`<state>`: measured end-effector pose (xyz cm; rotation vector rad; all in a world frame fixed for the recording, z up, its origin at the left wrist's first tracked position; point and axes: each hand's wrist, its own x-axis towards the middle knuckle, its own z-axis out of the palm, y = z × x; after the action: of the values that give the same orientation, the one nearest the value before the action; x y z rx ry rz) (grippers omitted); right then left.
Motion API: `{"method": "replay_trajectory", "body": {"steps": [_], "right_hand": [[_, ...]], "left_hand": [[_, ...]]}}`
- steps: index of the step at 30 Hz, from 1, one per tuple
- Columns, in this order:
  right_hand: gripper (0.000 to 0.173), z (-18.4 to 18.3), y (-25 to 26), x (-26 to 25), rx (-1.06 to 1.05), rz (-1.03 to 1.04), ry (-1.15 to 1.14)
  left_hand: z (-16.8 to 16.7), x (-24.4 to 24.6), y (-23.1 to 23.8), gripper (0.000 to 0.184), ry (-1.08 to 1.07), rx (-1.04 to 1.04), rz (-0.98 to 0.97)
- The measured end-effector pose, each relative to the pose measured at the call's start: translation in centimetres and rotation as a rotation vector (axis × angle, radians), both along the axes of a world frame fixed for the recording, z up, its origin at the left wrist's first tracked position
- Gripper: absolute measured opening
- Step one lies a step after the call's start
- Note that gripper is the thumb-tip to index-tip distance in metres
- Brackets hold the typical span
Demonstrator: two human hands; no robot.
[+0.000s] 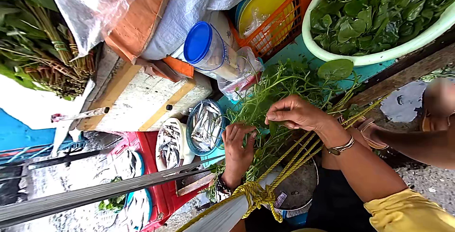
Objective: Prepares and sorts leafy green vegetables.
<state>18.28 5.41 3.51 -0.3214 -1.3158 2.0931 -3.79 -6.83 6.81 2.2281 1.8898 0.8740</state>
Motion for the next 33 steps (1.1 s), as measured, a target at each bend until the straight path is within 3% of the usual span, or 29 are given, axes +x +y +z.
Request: {"method": "replay_trajectory", "body": {"steps": [8, 13, 16, 19, 23, 29, 31, 33], "right_hand": [[0.012, 0.3, -0.3, -0.4, -0.079, -0.082, -0.089], [0.014, 0.4, -0.4, -0.5, -0.107, -0.067, -0.090], [0.014, 0.5, -0.3, 0.0, -0.099, -0.124, -0.111], [0.022, -0.1, 0.4, 0.3, -0.124, -0.201, -0.038], [0.025, -0.4, 1.4, 0.9, -0.178, -0.256, 0.107], [0.026, -0.6, 1.6, 1.2, -0.229, -0.355, 0.146], [0.024, -0.6, 1.5, 1.8, -0.249, -0.376, 0.158], [0.024, -0.8, 1.2, 2.7, -0.264, -0.402, 0.165]], "left_hand": [[0.2, 1.3, 0.2, 0.028, -0.092, 0.055, 0.004], [-0.2, 1.9, 0.8, 0.012, -0.147, 0.050, -0.002], [0.2, 0.7, 0.5, 0.026, -0.252, 0.029, 0.037], [0.7, -1.3, -1.1, 0.034, -0.321, 0.009, 0.102], [0.6, -3.7, -4.1, 0.027, -0.311, -0.019, 0.172], [-1.1, -4.7, -7.3, 0.022, -0.340, -0.085, 0.219], [-1.1, -4.5, -6.9, 0.027, -0.343, -0.090, 0.231], [-0.9, -4.1, -5.9, 0.046, -0.300, -0.090, 0.205]]}}
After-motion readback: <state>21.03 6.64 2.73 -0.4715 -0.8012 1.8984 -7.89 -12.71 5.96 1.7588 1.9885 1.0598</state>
